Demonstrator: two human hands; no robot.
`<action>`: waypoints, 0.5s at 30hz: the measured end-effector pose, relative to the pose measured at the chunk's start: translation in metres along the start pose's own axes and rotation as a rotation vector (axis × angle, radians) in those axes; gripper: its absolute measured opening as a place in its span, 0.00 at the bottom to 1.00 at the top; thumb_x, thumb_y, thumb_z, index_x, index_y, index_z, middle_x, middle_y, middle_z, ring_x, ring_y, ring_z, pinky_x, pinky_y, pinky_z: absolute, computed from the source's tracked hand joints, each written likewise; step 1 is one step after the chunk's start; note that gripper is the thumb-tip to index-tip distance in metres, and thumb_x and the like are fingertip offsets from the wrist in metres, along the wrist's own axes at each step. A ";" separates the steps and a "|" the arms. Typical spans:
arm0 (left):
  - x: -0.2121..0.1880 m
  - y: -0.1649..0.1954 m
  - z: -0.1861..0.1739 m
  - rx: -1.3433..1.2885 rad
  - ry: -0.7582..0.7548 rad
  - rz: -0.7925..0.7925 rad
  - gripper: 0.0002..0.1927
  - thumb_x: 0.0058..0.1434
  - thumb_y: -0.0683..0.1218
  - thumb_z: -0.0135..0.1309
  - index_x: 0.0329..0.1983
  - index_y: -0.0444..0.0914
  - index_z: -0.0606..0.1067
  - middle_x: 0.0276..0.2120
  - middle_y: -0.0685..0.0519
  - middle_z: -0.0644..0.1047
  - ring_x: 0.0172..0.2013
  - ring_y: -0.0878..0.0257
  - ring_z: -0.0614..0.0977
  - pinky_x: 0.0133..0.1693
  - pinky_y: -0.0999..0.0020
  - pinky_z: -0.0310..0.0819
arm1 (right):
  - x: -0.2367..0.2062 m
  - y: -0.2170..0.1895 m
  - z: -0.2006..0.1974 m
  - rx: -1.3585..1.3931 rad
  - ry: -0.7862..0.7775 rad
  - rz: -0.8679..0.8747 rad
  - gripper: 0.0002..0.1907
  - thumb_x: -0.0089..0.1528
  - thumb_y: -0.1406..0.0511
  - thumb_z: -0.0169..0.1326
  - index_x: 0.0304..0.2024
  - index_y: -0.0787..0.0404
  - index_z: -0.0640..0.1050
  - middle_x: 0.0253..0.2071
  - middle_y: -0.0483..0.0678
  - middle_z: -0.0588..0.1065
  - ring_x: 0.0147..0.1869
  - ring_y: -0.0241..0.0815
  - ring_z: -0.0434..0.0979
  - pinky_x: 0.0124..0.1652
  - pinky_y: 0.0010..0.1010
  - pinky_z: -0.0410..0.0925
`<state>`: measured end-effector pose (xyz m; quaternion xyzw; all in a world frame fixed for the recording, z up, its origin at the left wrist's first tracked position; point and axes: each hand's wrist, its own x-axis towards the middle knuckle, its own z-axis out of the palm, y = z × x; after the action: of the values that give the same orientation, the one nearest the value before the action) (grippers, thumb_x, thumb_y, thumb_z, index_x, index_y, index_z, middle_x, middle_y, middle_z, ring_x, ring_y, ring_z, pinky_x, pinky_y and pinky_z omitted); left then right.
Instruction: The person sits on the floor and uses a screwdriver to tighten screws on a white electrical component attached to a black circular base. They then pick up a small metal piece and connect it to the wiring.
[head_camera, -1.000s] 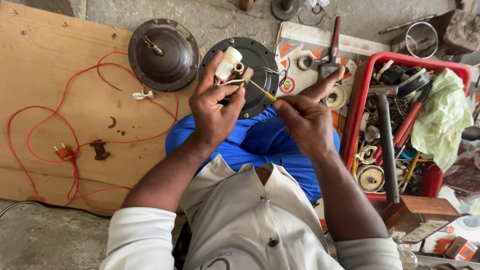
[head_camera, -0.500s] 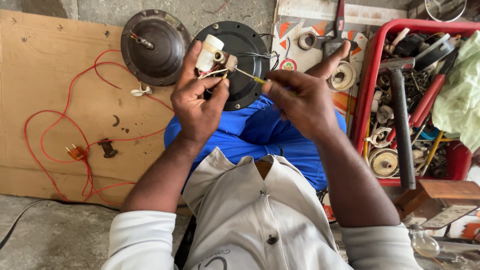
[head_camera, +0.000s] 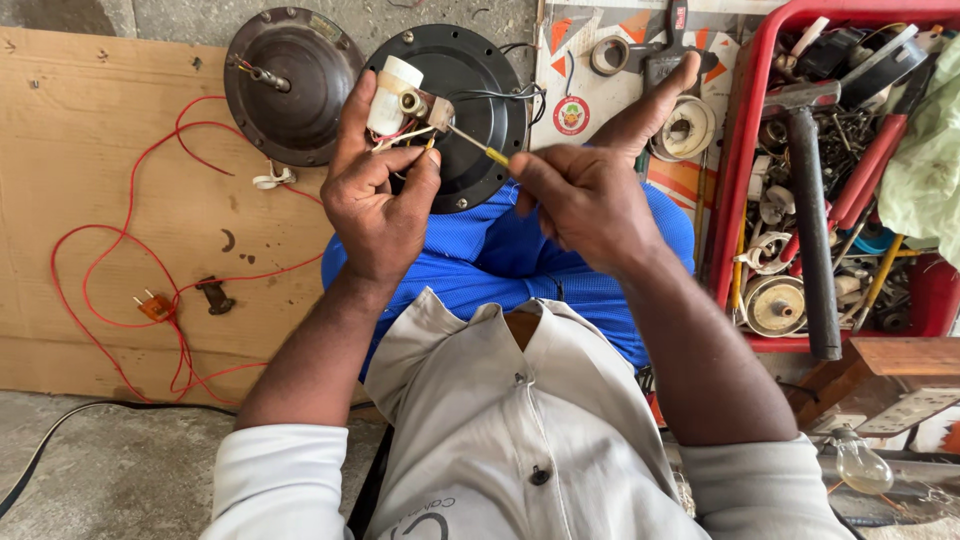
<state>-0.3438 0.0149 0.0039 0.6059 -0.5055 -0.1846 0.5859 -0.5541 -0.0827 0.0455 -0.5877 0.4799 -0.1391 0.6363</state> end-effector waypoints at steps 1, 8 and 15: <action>-0.001 0.000 0.000 0.005 -0.003 -0.003 0.03 0.64 0.33 0.63 0.41 0.29 0.81 0.72 0.35 0.64 0.68 0.48 0.74 0.68 0.58 0.71 | -0.001 -0.002 0.001 -0.079 0.050 -0.095 0.15 0.65 0.59 0.61 0.47 0.65 0.83 0.30 0.45 0.79 0.29 0.30 0.72 0.29 0.24 0.68; -0.001 -0.001 -0.002 -0.009 -0.007 -0.019 0.03 0.65 0.34 0.63 0.40 0.30 0.81 0.73 0.36 0.63 0.70 0.48 0.72 0.69 0.58 0.71 | -0.002 -0.025 0.002 0.091 0.001 0.237 0.17 0.68 0.55 0.54 0.41 0.63 0.81 0.24 0.45 0.76 0.23 0.32 0.72 0.23 0.25 0.68; 0.001 -0.002 -0.008 0.028 -0.006 -0.016 0.04 0.65 0.35 0.63 0.42 0.30 0.82 0.73 0.36 0.64 0.70 0.48 0.72 0.70 0.58 0.69 | 0.001 -0.034 0.011 0.101 0.064 -0.108 0.16 0.65 0.56 0.57 0.44 0.63 0.78 0.30 0.43 0.77 0.27 0.28 0.72 0.25 0.22 0.67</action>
<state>-0.3358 0.0176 0.0045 0.6175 -0.5047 -0.1839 0.5745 -0.5318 -0.0859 0.0729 -0.5751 0.4599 -0.2159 0.6412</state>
